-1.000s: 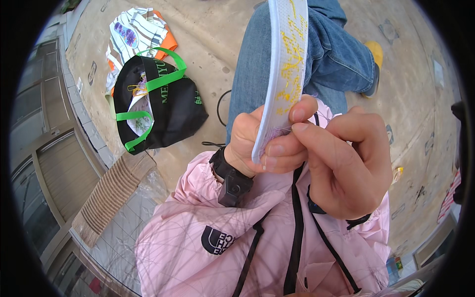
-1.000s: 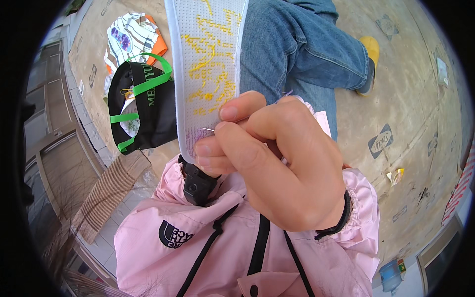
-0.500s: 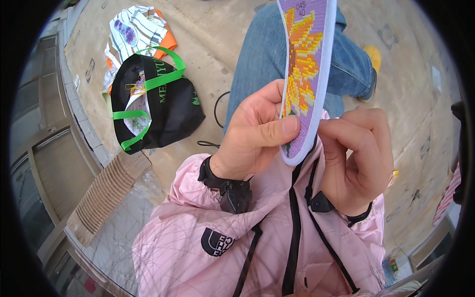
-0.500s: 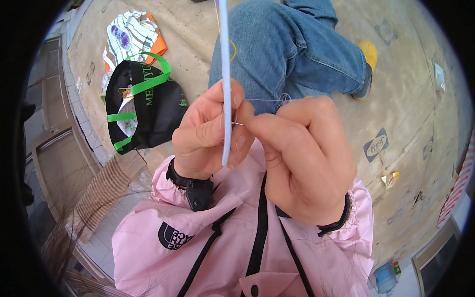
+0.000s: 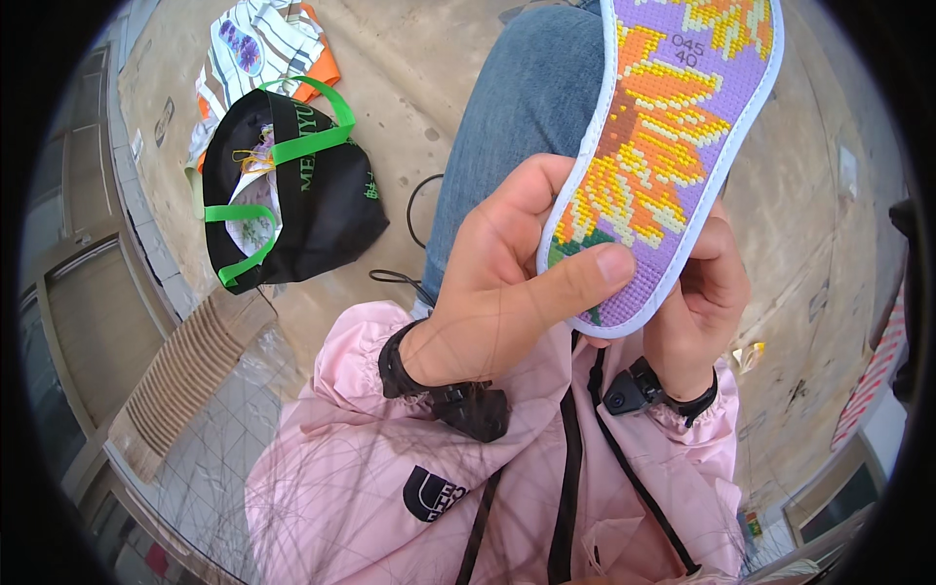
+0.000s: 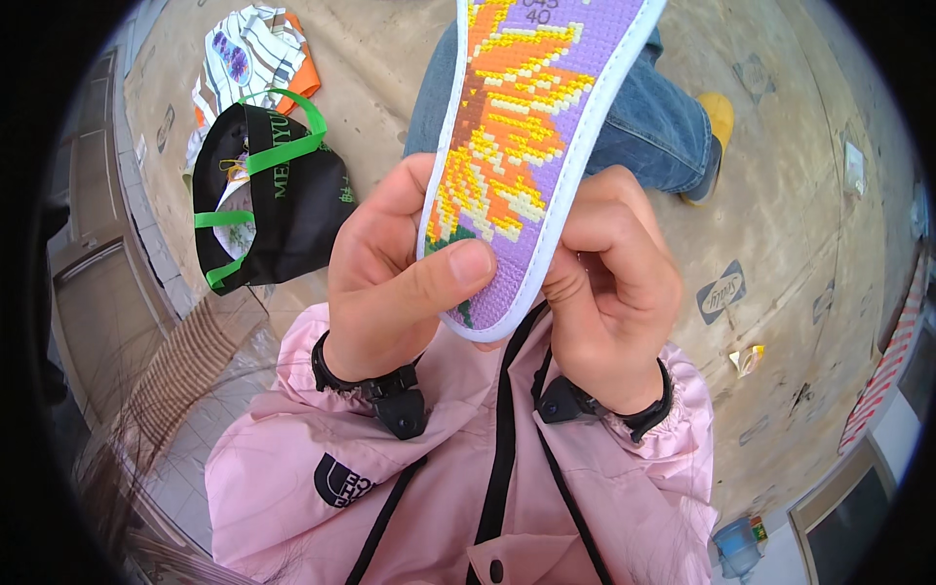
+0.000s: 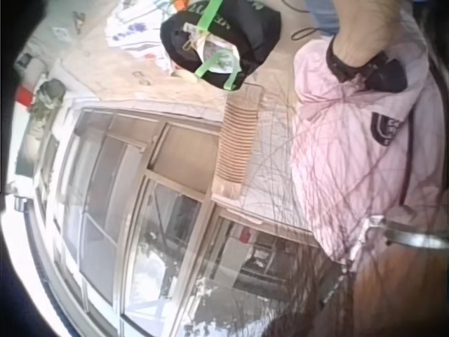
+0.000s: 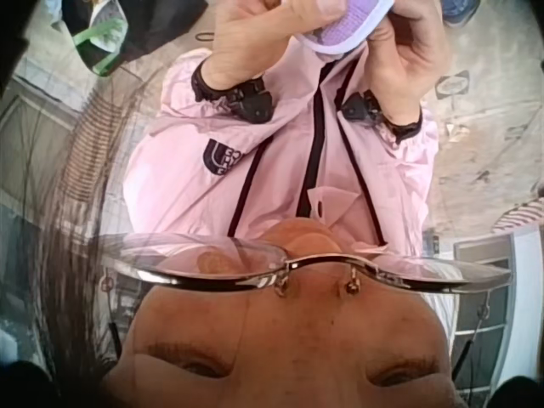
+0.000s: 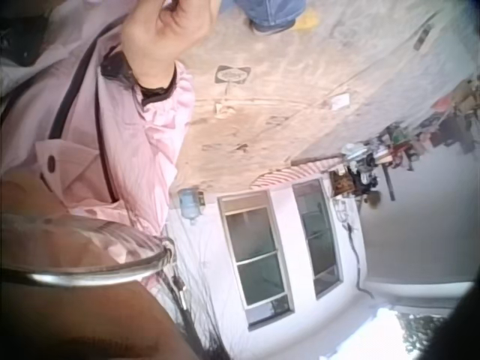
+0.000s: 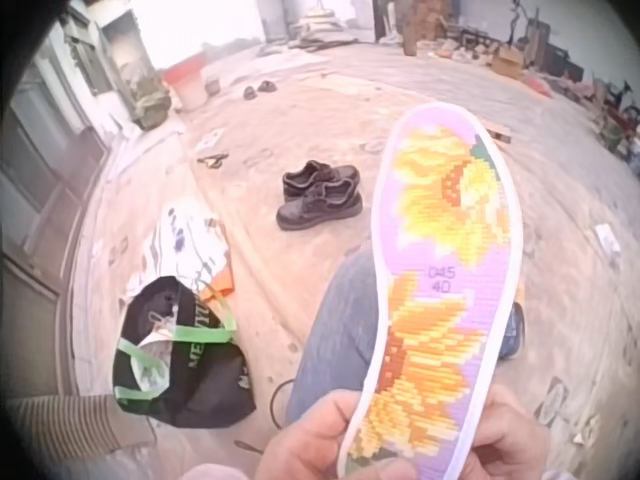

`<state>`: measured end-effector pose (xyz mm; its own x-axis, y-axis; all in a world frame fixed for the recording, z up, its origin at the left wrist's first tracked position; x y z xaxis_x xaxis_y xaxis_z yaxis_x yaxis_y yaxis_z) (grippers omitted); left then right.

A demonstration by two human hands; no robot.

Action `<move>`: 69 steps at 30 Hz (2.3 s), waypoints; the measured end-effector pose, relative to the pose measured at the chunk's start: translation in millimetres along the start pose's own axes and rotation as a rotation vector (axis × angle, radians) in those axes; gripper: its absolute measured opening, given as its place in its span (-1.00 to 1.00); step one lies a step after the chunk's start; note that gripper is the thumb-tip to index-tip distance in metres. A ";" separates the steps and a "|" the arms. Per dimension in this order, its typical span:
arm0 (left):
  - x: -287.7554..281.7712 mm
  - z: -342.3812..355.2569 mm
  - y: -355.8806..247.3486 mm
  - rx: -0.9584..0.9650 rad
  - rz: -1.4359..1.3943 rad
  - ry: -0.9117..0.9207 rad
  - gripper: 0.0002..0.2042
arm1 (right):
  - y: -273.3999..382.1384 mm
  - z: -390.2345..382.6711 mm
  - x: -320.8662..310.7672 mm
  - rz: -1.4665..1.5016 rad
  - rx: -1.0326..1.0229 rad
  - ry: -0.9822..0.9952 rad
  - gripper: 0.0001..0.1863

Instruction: The person sews a decorative insole with a sunflower pattern using a needle and thread. They repeatedly insert the needle through the insole's edge and pull the thread to secure the border.

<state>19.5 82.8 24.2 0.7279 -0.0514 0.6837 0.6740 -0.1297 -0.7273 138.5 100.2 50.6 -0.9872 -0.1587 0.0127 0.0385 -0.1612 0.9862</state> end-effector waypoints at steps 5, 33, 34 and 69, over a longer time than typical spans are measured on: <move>0.7 -1.0 -1.5 0.001 -0.011 0.018 -0.63 | -3.7 -1.5 -0.1 0.037 0.017 -0.002 -0.95; 29.0 -12.8 43.5 -0.460 -1.298 0.263 -0.45 | 58.9 -1.3 20.4 -0.340 -0.252 -0.020 -0.73; 29.2 -13.6 44.3 -0.448 -1.335 0.288 -0.44 | 60.1 -1.7 20.1 -0.341 -0.260 -0.029 -0.73; 2.1 0.7 4.8 -0.120 -0.247 -0.043 -0.59 | 25.5 2.9 7.0 -0.147 -0.122 -0.017 -0.92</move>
<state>24.3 82.8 22.1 0.5496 0.0385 0.8345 0.8140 -0.2495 -0.5246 132.1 97.8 76.3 -0.9860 -0.1088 -0.1266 -0.0891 -0.2982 0.9503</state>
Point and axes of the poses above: each hand's wrist, its own z-axis towards the middle knuckle, its own x-axis out of the palm, y = z × x, the point moved 10 cm from there along z, towards the middle knuckle, and after that the axes turned 8 degrees about x, right-handed, at the moved point
